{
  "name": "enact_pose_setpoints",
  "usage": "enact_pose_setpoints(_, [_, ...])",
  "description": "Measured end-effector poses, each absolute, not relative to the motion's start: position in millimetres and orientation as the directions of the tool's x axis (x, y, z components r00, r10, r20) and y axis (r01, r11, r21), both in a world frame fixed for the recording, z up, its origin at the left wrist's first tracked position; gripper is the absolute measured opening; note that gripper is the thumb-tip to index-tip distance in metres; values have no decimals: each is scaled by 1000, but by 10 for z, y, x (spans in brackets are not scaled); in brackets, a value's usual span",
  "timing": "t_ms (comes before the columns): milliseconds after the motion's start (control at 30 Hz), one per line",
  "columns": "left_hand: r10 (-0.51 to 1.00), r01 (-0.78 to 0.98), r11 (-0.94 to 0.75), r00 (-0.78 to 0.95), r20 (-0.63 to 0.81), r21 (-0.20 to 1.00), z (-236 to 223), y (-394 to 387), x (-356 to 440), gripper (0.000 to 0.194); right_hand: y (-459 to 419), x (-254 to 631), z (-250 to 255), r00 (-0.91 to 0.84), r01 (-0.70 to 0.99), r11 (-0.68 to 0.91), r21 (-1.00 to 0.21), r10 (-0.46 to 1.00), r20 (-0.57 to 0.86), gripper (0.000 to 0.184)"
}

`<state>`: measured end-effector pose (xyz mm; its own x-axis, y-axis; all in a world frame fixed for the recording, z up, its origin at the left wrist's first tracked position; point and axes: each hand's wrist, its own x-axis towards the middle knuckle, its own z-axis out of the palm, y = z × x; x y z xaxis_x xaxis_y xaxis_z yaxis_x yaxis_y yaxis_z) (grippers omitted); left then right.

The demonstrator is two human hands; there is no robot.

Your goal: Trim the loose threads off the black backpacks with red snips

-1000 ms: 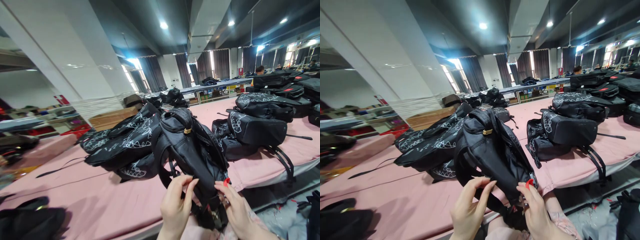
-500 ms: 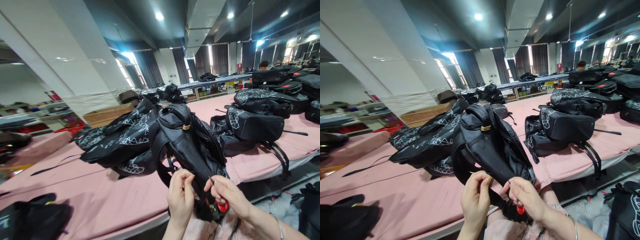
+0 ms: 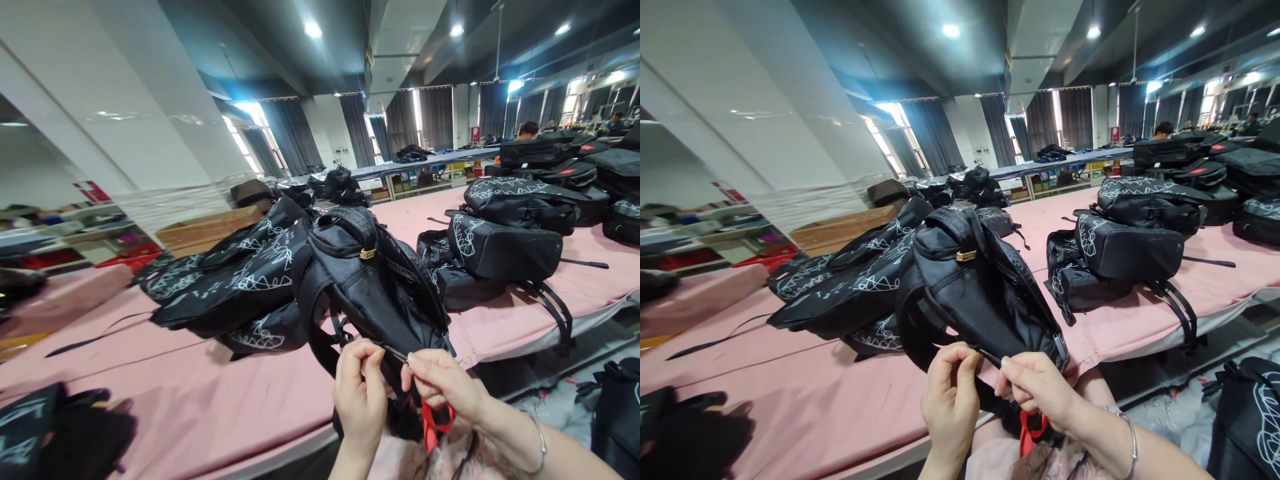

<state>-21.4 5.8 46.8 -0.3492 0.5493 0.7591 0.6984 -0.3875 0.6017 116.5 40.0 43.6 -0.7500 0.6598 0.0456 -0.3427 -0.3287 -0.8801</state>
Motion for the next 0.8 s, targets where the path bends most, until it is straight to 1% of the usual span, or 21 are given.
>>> enact_pose_setpoints(133, [545, 726, -370, -336, 768, 580, 471, 43, -208, 10, 381, 1158, 453, -735, -335, -339, -879, 678, 19, 47])
enact_pose_setpoints(400, [532, 744, -395, -293, 794, 539, 468, 53, -230, 10, 392, 1102, 430, -699, -361, -298, -884, 714, 45, 48])
enact_pose_setpoints(500, [562, 693, -444, -279, 779, 568, 447, 29, -251, 10, 417, 1088, 375, -714, -388, -312, -867, 697, 68, 46])
enact_pose_setpoints(600, [617, 562, -558, -211, 758, 610, 500, -48, -306, 15, 423, 1095, 320, -731, -402, -309, -862, 676, 98, 46])
enact_pose_setpoints(667, [600, 526, -630, -138, 788, 572, 607, -109, -380, 22, 414, 1111, 306, -731, -396, -262, -880, 670, 129, 47])
enact_pose_setpoints(700, [556, 561, -642, -128, 821, 522, 678, -130, -431, 23, 406, 1123, 304, -730, -390, -231, -891, 668, 146, 48])
enact_pose_setpoints(733, [490, 633, -624, -142, 860, 459, 754, -140, -492, 21, 397, 1136, 304, -726, -382, -193, -904, 668, 165, 49])
enact_pose_setpoints(767, [413, 721, -565, -175, 894, 402, 830, -136, -562, 15, 388, 1150, 300, -721, -367, -146, -919, 669, 182, 50])
enact_pose_setpoints(800, [343, 798, -477, -217, 914, 369, 900, -117, -639, 12, 379, 1163, 290, -708, -347, -88, -934, 677, 200, 50])
